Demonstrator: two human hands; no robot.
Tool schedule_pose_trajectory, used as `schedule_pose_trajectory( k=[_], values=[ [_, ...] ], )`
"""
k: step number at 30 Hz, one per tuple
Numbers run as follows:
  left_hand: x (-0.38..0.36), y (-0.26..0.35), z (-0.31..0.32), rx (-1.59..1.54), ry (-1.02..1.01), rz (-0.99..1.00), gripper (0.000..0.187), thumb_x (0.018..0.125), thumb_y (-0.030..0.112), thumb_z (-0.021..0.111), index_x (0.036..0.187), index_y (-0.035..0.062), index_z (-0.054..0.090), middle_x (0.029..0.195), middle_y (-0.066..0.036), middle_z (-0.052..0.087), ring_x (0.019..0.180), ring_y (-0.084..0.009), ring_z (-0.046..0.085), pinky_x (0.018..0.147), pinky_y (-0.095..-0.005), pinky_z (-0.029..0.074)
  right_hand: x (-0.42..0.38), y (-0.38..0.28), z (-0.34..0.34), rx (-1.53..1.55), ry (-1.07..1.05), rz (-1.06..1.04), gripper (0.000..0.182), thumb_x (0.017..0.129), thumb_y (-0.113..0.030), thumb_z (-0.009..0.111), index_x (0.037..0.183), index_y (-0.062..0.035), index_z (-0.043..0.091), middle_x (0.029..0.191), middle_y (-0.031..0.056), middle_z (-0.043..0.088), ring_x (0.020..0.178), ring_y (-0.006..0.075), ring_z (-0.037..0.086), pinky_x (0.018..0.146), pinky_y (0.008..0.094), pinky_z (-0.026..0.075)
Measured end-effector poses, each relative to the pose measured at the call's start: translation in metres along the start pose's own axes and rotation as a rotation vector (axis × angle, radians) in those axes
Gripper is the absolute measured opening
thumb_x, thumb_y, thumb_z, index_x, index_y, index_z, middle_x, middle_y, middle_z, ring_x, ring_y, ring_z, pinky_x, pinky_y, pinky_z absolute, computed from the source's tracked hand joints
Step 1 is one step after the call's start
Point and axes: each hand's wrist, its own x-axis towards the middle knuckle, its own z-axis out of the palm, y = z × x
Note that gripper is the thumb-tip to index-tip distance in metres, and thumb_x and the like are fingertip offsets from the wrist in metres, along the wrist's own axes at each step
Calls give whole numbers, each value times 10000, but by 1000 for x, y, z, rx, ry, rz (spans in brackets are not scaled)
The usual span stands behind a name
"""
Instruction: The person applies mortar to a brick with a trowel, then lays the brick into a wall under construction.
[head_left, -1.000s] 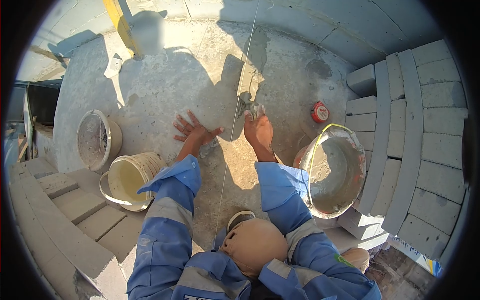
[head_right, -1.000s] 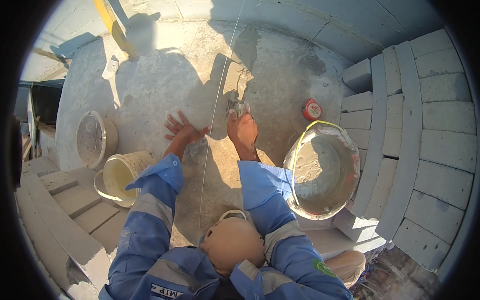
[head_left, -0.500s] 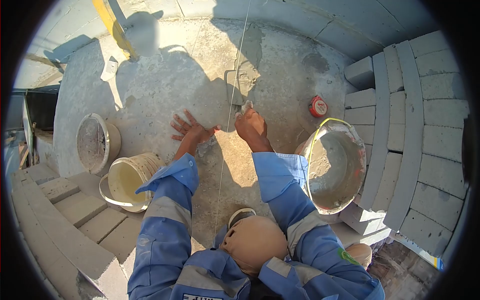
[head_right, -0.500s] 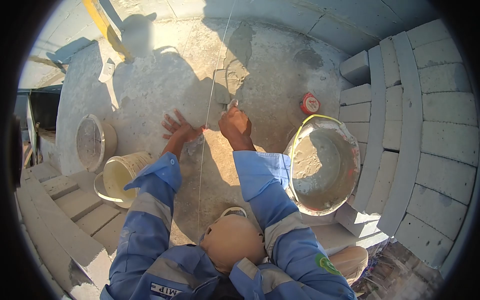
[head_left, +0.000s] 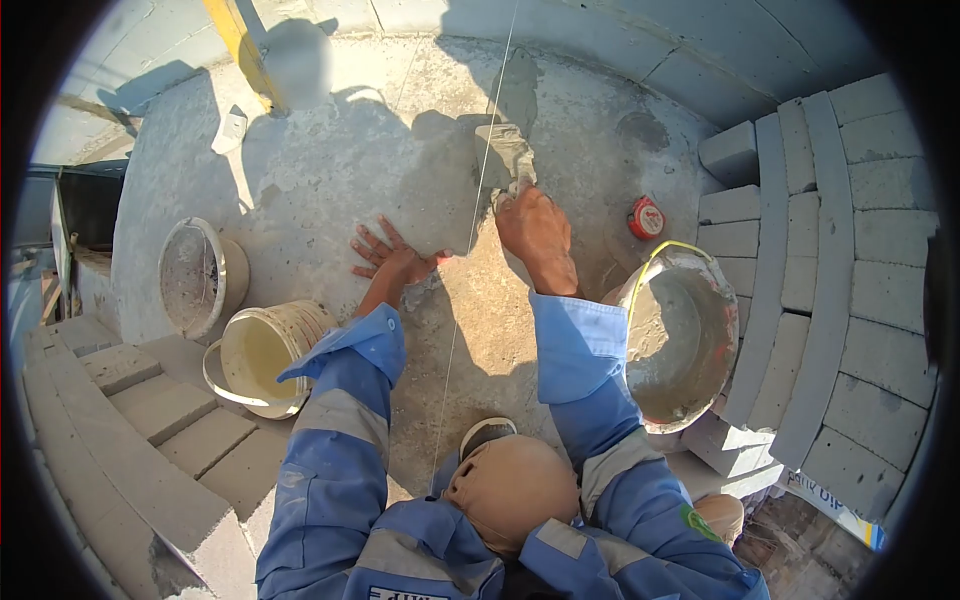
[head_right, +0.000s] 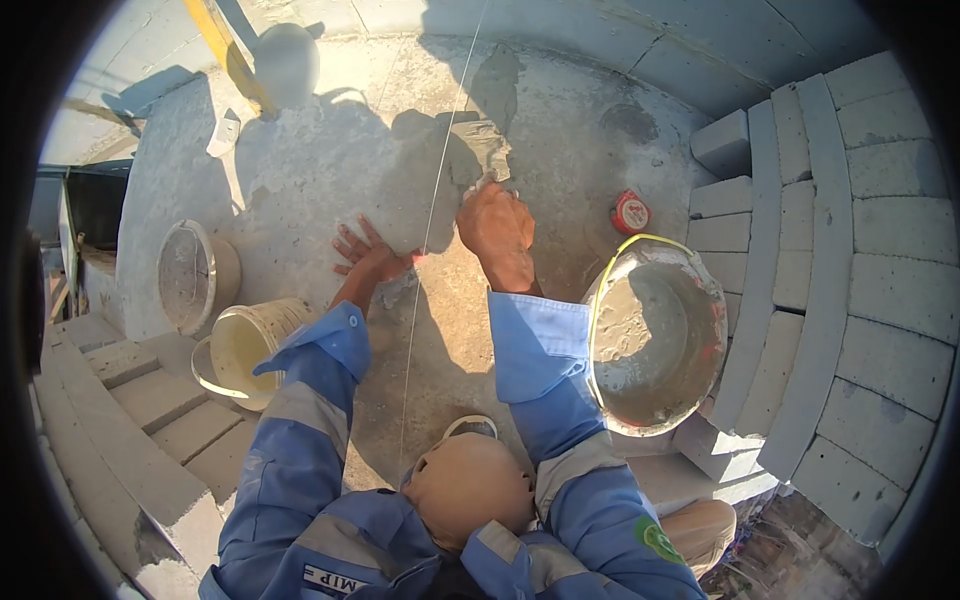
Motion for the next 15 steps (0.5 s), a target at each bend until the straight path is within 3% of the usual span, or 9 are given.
schedule_pose_trajectory(
  k=[6, 8, 12, 14, 15],
  values=[
    [4, -3, 3, -33, 0, 25, 1553, 571, 913, 627, 1465, 106, -353, 1477, -300, -415, 1326, -501, -429, 987, -778, -158, 68, -9, -8, -219, 45, -84, 266, 816, -148, 622, 1022, 12, 674, 1001, 202, 722, 969, 404, 694, 801, 425, 565],
    [5, -2, 1, -23, -8, 38, 1544, 582, 910, 623, 1463, 106, -357, 1476, -297, -419, 1323, -506, -430, 984, -780, -157, 72, -5, -13, -159, -98, -56, 291, 851, -190, 597, 993, 44, 696, 1061, 275, 688, 1008, 428, 677, 880, 474, 539],
    [0, 0, 1, -13, 2, 2, 1533, 593, 902, 626, 1468, 106, -349, 1480, -294, -416, 1328, -506, -424, 995, -774, -155, 30, -18, -15, -108, -112, -6, 284, 841, -175, 611, 997, 40, 710, 1066, 274, 688, 1009, 427, 677, 881, 476, 537],
    [-5, 4, -3, 16, 31, 7, 1502, 627, 869, 641, 1489, 86, -307, 1502, -303, -376, 1373, -517, -355, 1032, -769, -88, 20, -19, -10, -141, -269, 45, 230, 801, -121, 678, 993, -4, 727, 1051, 175, 721, 1001, 334, 700, 825, 416, 565],
    [-8, 4, -3, 16, 33, 10, 1502, 627, 869, 641, 1489, 86, -307, 1502, -303, -376, 1373, -517, -355, 1032, -769, -88, 13, -21, -8, -140, -266, 46, 230, 801, -121, 678, 993, -4, 727, 1051, 175, 721, 1001, 334, 700, 825, 416, 565]
  ],
)
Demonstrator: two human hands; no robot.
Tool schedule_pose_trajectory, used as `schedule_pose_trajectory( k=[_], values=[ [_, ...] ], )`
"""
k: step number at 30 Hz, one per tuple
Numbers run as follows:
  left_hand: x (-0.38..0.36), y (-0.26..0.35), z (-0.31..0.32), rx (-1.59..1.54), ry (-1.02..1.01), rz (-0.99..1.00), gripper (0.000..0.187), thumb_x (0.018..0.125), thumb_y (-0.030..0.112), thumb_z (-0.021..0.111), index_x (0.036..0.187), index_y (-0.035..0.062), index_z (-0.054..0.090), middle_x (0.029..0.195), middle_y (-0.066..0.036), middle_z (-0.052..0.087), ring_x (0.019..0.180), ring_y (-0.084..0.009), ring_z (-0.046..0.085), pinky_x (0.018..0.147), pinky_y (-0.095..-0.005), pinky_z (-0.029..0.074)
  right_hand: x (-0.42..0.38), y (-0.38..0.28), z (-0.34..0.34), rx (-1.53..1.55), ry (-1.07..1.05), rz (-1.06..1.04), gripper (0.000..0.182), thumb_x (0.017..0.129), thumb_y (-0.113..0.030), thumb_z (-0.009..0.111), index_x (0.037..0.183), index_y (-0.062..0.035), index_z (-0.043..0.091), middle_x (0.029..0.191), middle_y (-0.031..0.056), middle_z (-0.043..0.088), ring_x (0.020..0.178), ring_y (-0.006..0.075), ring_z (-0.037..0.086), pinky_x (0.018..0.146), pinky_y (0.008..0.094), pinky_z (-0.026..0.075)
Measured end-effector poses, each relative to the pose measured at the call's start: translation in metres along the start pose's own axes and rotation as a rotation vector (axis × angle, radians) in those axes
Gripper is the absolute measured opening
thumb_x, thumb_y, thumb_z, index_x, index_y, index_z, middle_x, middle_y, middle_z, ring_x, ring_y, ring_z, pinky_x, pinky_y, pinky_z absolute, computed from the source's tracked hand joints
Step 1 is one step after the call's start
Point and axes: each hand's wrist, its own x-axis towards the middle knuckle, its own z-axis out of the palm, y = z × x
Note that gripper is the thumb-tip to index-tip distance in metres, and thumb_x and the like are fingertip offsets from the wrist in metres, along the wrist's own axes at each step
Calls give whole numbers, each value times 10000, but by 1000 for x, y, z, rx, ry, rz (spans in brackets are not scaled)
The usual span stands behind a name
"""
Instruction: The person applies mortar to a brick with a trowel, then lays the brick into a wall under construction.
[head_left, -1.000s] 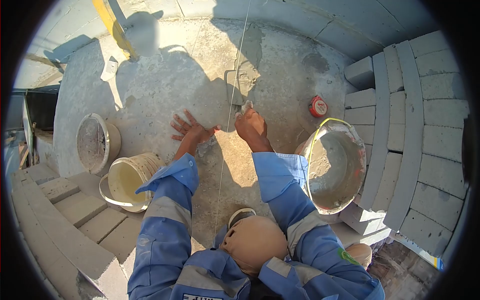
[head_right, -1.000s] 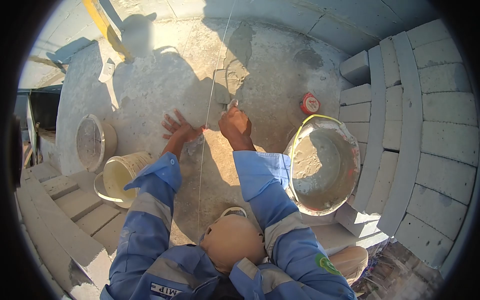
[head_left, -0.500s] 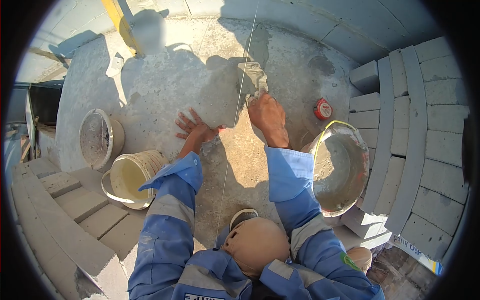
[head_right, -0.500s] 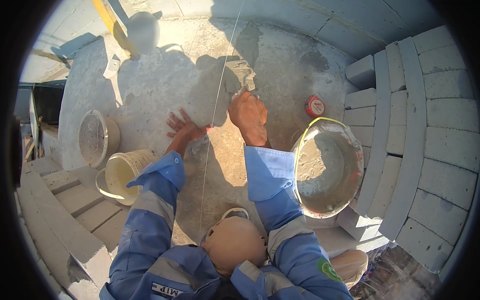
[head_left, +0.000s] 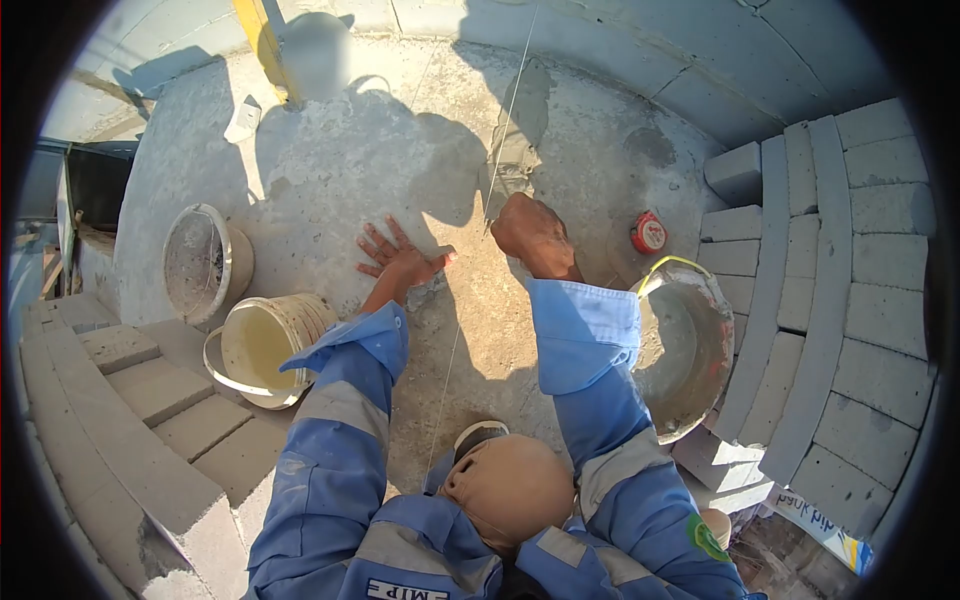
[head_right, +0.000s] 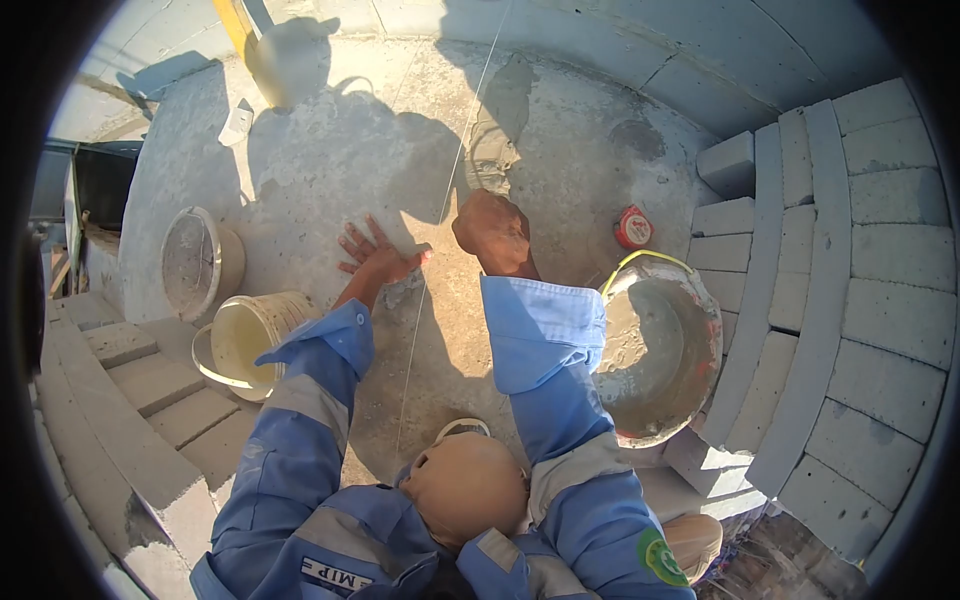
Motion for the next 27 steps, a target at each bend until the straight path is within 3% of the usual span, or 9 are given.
schedule_pose_trajectory(
  k=[3, 5, 9, 11, 13, 16, 23, 26, 27],
  values=[
    [0, -3, 2, -12, 12, 31, 1503, 628, 861, 650, 1486, 90, -314, 1502, -299, -379, 1380, -511, -348, 1035, -767, -86, -19, 2, 6, -25, -91, 113, 215, 810, -106, 635, 981, -18, 732, 1048, 206, 714, 1007, 353, 696, 844, 414, 556],
    [2, -3, 3, -24, 15, 16, 1506, 627, 855, 657, 1483, 96, -322, 1501, -296, -384, 1383, -509, -345, 1035, -767, -82, -40, 7, 0, 50, -131, -31, 279, 852, -141, 588, 1003, 70, 693, 1035, 307, 677, 991, 436, 677, 857, 487, 531],
    [-2, 1, -1, -8, -1, -22, 1512, 623, 850, 666, 1479, 101, -331, 1497, -292, -393, 1382, -506, -349, 1036, -767, -80, -61, 23, 22, 115, -78, -45, 334, 913, -210, 555, 1052, 75, 660, 1042, 309, 672, 1003, 455, 660, 887, 496, 510],
    [-5, 0, -5, -15, -23, 1, 1512, 625, 846, 670, 1478, 106, -335, 1494, -288, -401, 1376, -503, -360, 1037, -765, -81, -78, 29, 30, 124, -52, -47, 358, 872, -185, 578, 1104, 77, 650, 1027, 290, 680, 1009, 443, 658, 881, 484, 519],
    [-4, 1, -5, -12, -25, 1, 1513, 623, 846, 671, 1478, 107, -334, 1494, -287, -401, 1375, -503, -361, 1037, -764, -82, -87, 36, 45, 212, 84, -15, 464, 935, -279, 537, 1256, 53, 578, 1076, 291, 665, 1049, 438, 638, 913, 476, 500],
    [-2, -2, -3, -1, -30, -9, 1513, 623, 849, 670, 1480, 107, -332, 1499, -286, -394, 1375, -506, -358, 1038, -763, -83, -87, 48, 79, 237, 108, 28, 537, 977, -345, 488, 1367, 23, 501, 1125, 285, 651, 1084, 430, 621, 942, 475, 480],
    [-4, 2, -6, 22, -37, -22, 1510, 628, 854, 660, 1475, 103, -339, 1512, -296, -365, 1380, -514, -342, 1038, -767, -75, -94, 57, 117, 409, 37, -54, 600, 977, -344, 504, 1461, -6, 401, 1135, 283, 643, 1069, 433, 624, 912, 484, 487],
    [-3, 3, -4, 30, -34, -30, 1508, 630, 853, 659, 1473, 105, -342, 1508, -295, -374, 1379, -517, -342, 1036, -768, -73, -114, 67, 118, 286, -32, -47, 601, 979, -340, 502, 1474, -18, 390, 1098, 281, 652, 1049, 442, 625, 893, 495, 488],
    [-2, 6, -6, 28, -28, -27, 1508, 630, 853, 659, 1473, 105, -342, 1508, -295, -374, 1379, -517, -342, 1036, -768, -73, -123, 75, 119, 421, -33, -61, 608, 977, -350, 520, 1472, -20, 395, 1045, 262, 654, 980, 408, 645, 843, 476, 503]
  ],
)
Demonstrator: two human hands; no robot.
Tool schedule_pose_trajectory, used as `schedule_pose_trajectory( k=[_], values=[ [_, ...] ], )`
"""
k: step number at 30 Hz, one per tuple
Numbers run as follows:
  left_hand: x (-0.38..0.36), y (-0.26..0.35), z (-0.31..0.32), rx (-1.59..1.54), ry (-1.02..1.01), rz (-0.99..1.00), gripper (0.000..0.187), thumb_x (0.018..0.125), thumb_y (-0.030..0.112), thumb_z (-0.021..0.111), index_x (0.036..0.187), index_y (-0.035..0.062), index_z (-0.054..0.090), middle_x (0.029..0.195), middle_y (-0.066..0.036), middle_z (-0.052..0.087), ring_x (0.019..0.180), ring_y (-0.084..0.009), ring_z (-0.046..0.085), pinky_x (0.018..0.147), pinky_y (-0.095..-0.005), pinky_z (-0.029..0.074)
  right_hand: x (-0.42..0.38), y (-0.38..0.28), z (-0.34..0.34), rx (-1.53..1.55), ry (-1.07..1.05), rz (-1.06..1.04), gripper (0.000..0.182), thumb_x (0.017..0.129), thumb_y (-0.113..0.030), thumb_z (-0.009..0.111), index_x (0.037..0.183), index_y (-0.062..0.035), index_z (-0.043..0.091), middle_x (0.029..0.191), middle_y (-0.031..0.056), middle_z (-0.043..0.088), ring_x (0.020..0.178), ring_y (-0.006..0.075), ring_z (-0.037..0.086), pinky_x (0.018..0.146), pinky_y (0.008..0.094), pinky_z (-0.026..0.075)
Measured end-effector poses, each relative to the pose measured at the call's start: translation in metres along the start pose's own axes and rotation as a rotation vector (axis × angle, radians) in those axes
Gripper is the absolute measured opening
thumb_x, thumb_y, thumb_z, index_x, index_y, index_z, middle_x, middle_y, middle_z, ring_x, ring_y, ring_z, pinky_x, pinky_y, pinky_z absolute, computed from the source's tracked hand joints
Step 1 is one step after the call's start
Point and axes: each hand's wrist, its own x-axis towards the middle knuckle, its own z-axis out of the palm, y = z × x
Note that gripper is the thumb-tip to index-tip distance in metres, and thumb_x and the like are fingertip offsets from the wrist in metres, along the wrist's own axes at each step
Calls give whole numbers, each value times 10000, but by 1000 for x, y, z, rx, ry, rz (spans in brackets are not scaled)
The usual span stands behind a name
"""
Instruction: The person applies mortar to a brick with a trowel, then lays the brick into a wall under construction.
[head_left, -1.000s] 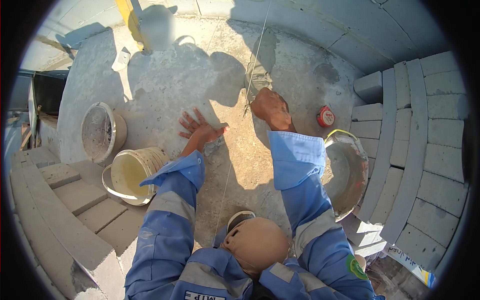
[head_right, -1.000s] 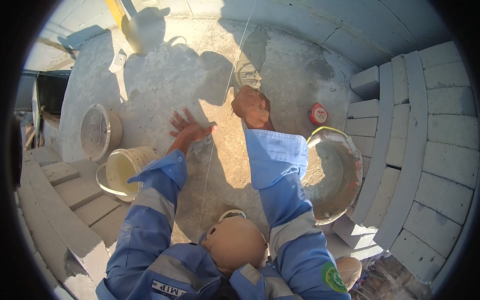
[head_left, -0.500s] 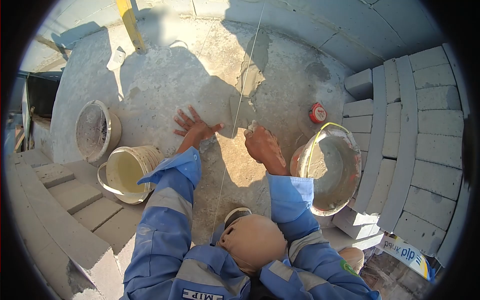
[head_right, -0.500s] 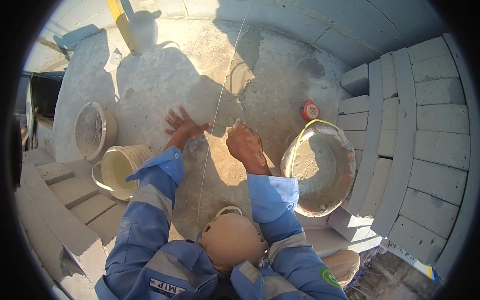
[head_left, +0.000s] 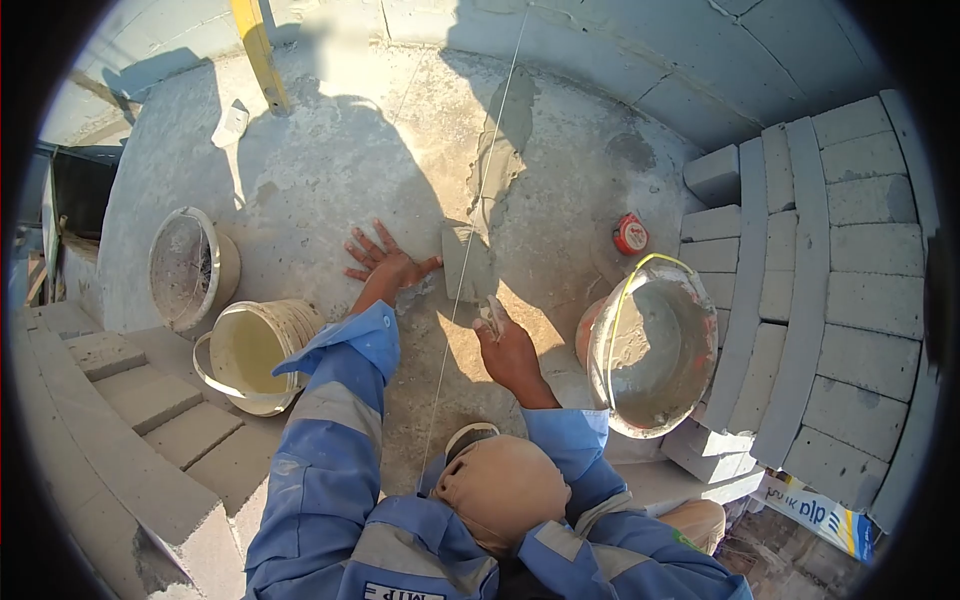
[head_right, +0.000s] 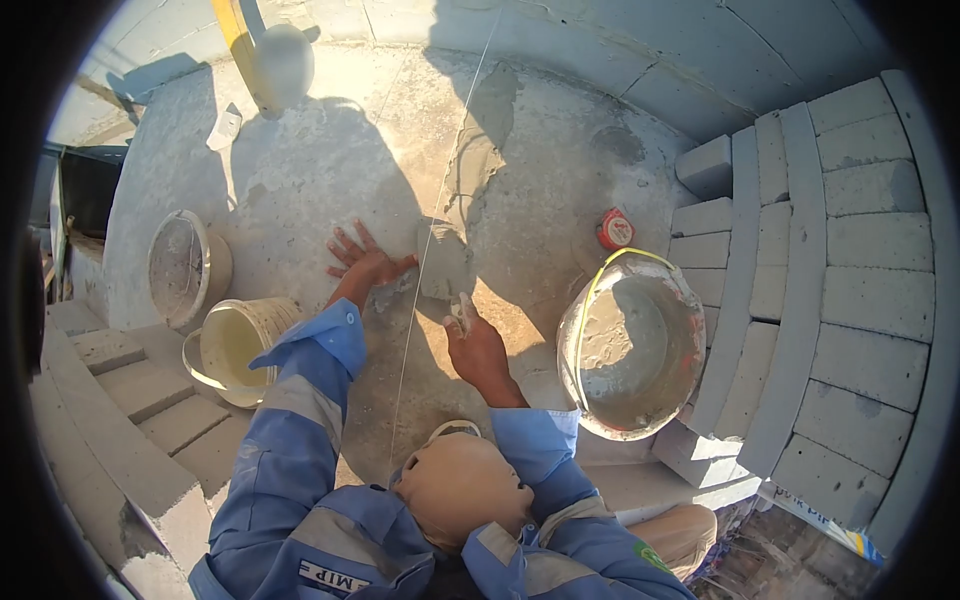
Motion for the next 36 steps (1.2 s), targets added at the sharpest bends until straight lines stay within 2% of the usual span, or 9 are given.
schedule_pose_trajectory(
  k=[3, 5, 9, 14, 18, 22, 26, 31, 36],
  values=[
    [0, -7, 1, 0, -12, 0, 1502, 636, 847, 662, 1473, 107, -342, 1502, -289, -388, 1371, -517, -355, 1034, -769, -76, -34, 13, -5, 272, -32, -29, 622, 973, -370, 557, 1467, -24, 407, 939, 225, 659, 843, 341, 685, 744, 437, 533],
    [1, -6, 1, -28, -13, 19, 1503, 636, 845, 665, 1472, 111, -346, 1496, -281, -404, 1359, -515, -374, 1032, -765, -83, -70, -7, -36, 505, -82, 131, 644, 952, -331, 631, 1475, -34, 401, 865, 137, 629, 665, 173, 637, 603, 329, 523],
    [5, -9, 3, -129, -27, 9, 1515, 627, 844, 675, 1468, 116, -354, 1473, -288, -431, 1302, -498, -456, 990, -766, -151, -123, -15, -79, 594, -48, 122, 676, 927, -263, 684, 1480, -21, 380, 867, 79, 592, 596, 82, 550, 532, 255, 486],
    [6, -12, 5, -96, -23, 59, 1511, 633, 836, 677, 1467, 114, -356, 1457, -280, -457, 1276, -505, -479, 965, -767, -176, -167, -20, -149, 523, 214, -68, 629, 916, -197, 684, 1436, 25, 408, 1007, 119, 613, 686, 118, 598, 570, 259, 507],
    [8, -12, 5, -63, -17, 95, 1507, 636, 838, 673, 1470, 109, -350, 1457, -280, -457, 1280, -509, -474, 958, -772, -179, -187, 22, -216, -116, 443, -277, 511, 855, -154, 671, 1302, 42, 523, 1021, 159, 662, 820, 267, 650, 742, 372, 539],
    [7, -9, 6, -5, 13, 24, 1472, 638, 872, 628, 1486, 145, -331, 1523, -260, -371, 1395, -502, -325, 1037, -781, -41, -222, 31, -258, -526, 493, 0, 437, 806, -128, 683, 1219, -2, 613, 1031, 260, 673, 935, 411, 675, 818, 445, 535],
    [17, -8, 10, 34, -10, 29, 1496, 618, 884, 630, 1446, 176, -395, 1488, -249, -432, 1350, -478, -411, 1011, -784, -90, -214, 41, -261, -830, 337, 289, 491, 804, -163, 677, 1271, -40, 586, 1111, 251, 654, 936, 420, 672, 828, 480, 541],
    [24, -8, 12, 56, 24, -22, 1500, 598, 912, 606, 1444, 186, -398, 1501, -240, -418, 1375, -474, -379, 1032, -780, -51, -152, 76, -223, -840, 139, 325, 407, 842, -157, 623, 1229, -38, 585, 1107, 230, 655, 985, 417, 665, 843, 500, 531],
    [18, -7, 9, 70, 11, -21, 1511, 586, 921, 602, 1437, 185, -407, 1498, -245, -420, 1391, -475, -352, 1038, -779, -43, -144, 80, -202, -607, 170, 251, 448, 839, -222, 641, 1247, -43, 599, 1076, 236, 672, 1009, 419, 654, 904, 511, 501]
  ],
)
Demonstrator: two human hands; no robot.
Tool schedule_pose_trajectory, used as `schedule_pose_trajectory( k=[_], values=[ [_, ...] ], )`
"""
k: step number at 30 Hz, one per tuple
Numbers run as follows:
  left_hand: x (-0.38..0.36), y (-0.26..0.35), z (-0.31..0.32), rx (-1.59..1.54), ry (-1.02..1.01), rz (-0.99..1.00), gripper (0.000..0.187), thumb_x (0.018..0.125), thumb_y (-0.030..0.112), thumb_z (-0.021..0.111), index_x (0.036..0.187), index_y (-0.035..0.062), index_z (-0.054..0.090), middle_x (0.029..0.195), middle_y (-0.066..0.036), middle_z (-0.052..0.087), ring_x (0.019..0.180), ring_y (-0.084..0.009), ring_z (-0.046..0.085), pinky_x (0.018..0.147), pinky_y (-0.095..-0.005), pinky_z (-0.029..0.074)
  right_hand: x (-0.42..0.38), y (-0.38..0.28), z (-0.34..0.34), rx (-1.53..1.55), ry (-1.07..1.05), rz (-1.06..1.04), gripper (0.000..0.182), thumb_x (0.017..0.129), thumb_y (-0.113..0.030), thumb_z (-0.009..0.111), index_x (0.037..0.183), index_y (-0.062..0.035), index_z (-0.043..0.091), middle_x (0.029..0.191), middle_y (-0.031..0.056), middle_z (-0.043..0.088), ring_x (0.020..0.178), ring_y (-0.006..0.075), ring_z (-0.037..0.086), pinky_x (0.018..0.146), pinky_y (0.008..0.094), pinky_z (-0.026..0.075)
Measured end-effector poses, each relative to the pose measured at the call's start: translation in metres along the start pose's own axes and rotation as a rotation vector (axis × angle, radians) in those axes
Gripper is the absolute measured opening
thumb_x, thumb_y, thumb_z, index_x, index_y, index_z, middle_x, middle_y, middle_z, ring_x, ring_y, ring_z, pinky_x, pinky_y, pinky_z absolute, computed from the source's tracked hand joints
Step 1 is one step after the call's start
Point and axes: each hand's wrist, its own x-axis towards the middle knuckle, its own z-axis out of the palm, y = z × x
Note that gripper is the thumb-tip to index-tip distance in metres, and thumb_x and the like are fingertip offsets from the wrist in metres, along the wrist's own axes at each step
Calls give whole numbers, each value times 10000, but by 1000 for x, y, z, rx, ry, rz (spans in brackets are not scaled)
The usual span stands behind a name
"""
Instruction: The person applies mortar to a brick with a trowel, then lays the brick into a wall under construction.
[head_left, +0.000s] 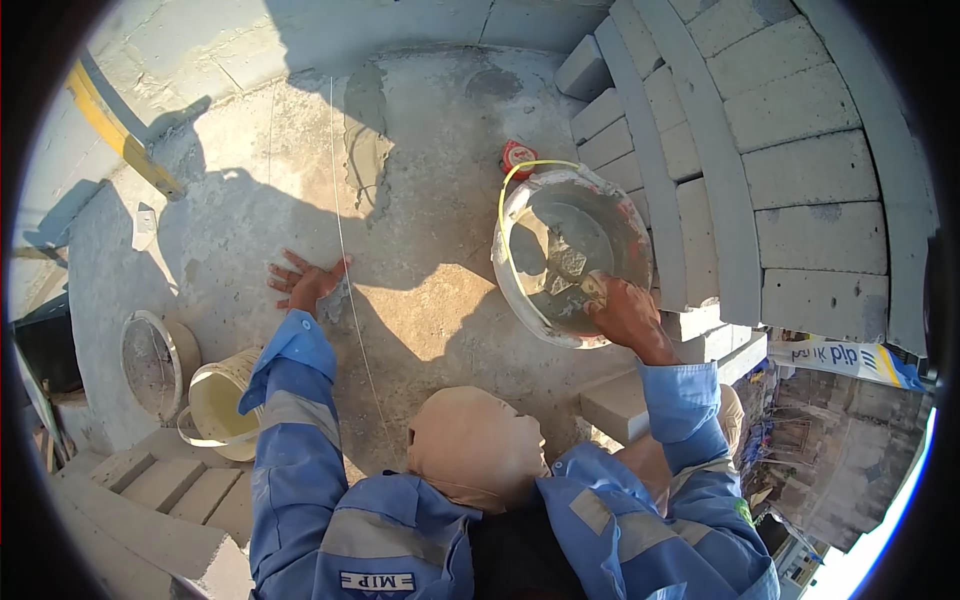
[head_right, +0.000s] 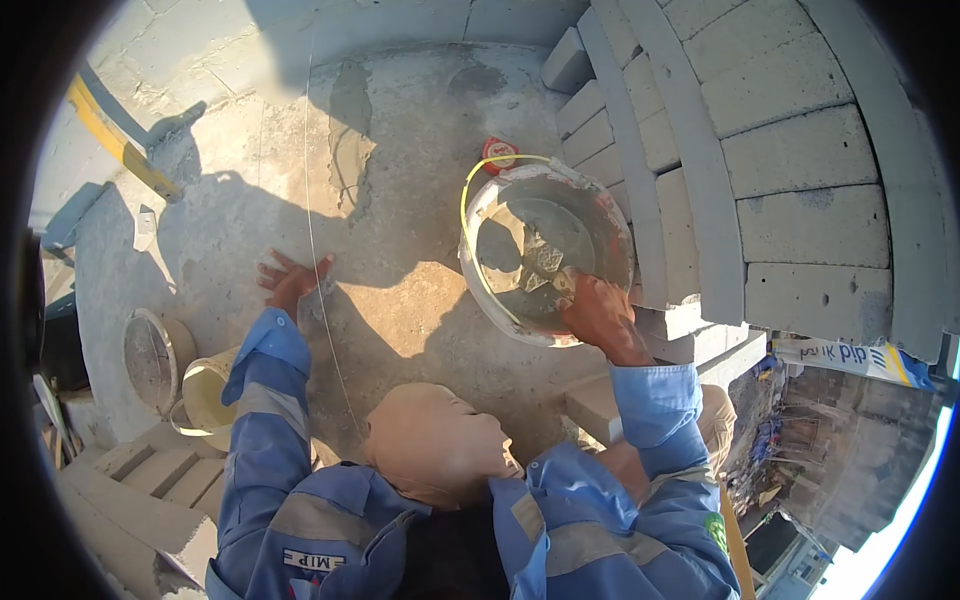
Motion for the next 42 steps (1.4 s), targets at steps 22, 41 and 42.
schedule_pose_trajectory(
  k=[22, 41, 42],
  values=[
    [-11, -3, -2, -153, -4, 58, 1521, 610, 849, 682, 1476, 138, -348, 1476, -275, -436, 1312, -503, -442, 992, -765, -148, -28, -148, 80, 1584, -148, -118, 329, 889, -98, 608, 1188, 16, 535, 847, 78, 596, 681, 153, 577, 605, 292, 484],
    [-12, -1, 0, -127, -1, 66, 1517, 615, 851, 671, 1474, 126, -349, 1491, -292, -404, 1309, -510, -442, 992, -774, -138, 125, -237, 159, 1800, -387, 71, 186, 919, -188, 531, 1057, -66, 557, 712, 82, 593, 482, 175, 557, 432, 319, 469],
    [-13, -1, 0, -127, -12, 62, 1522, 613, 852, 671, 1471, 120, -352, 1488, -294, -407, 1310, -511, -440, 992, -775, -136, 131, -238, 155, 1705, -396, 129, 184, 920, -200, 541, 1049, -71, 563, 702, 79, 591, 480, 174, 557, 432, 321, 471]
  ],
)
